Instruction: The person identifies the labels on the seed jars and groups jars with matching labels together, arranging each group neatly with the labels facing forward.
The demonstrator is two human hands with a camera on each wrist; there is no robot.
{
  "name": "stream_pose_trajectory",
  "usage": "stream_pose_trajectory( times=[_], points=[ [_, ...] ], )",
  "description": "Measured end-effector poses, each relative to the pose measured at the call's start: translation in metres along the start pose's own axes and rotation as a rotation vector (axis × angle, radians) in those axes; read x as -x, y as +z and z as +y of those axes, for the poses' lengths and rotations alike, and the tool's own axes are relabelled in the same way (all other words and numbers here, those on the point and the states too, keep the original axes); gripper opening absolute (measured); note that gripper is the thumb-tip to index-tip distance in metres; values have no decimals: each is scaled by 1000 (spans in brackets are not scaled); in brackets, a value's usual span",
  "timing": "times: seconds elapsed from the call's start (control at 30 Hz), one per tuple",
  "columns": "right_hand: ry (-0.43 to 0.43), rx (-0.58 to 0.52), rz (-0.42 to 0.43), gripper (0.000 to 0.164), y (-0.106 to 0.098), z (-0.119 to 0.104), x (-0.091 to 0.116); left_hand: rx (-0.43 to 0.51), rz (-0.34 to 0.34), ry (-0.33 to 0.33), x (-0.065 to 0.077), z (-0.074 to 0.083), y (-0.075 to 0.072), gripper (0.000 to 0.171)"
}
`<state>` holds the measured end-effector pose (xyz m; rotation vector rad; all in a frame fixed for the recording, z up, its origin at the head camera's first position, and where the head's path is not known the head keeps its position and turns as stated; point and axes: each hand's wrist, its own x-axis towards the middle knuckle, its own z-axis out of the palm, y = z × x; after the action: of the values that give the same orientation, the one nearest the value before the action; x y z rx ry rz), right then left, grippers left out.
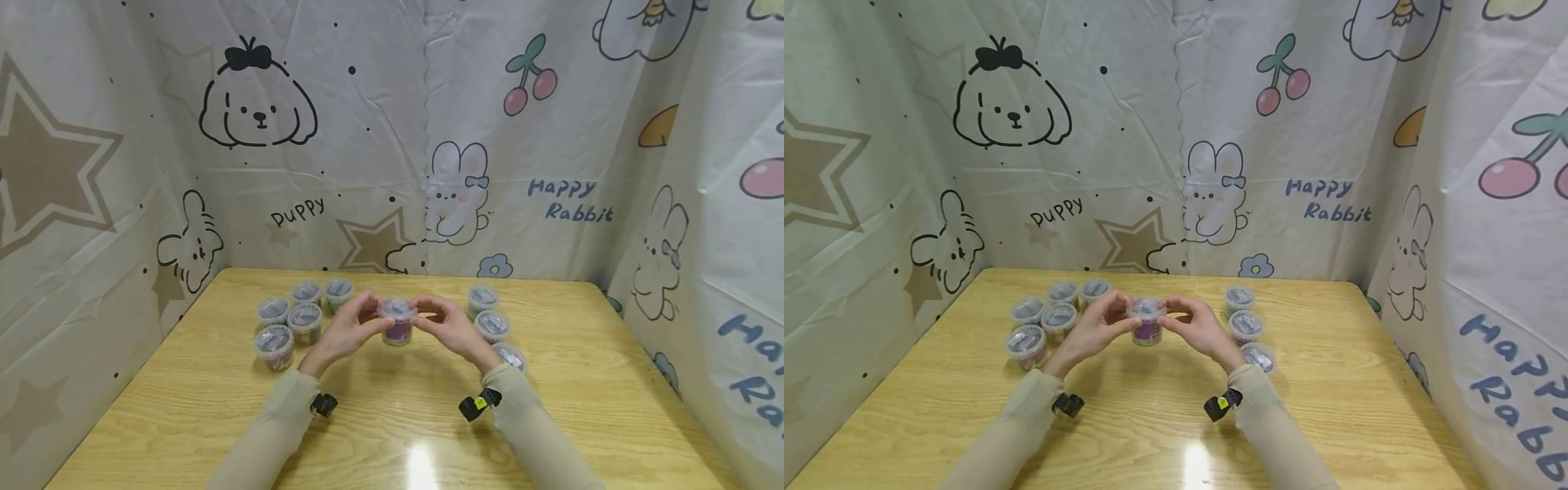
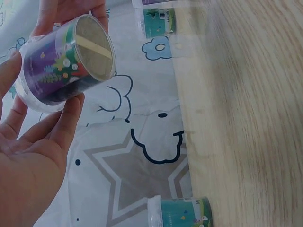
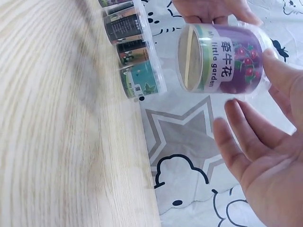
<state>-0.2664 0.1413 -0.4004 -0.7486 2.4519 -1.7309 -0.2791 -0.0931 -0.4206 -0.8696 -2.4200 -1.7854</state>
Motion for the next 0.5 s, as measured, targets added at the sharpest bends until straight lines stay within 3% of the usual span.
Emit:
stream_pose_trajectory(
  times=[0.3, 0.5],
  points=[
    [-23, 95, 156, 24, 12, 21, -7, -90, 81, -6, -1, 0, 4, 23],
    [-29, 72, 164, 26, 11, 22, -8, -113, 84, 2, -3, 1, 4, 22]
  ],
)
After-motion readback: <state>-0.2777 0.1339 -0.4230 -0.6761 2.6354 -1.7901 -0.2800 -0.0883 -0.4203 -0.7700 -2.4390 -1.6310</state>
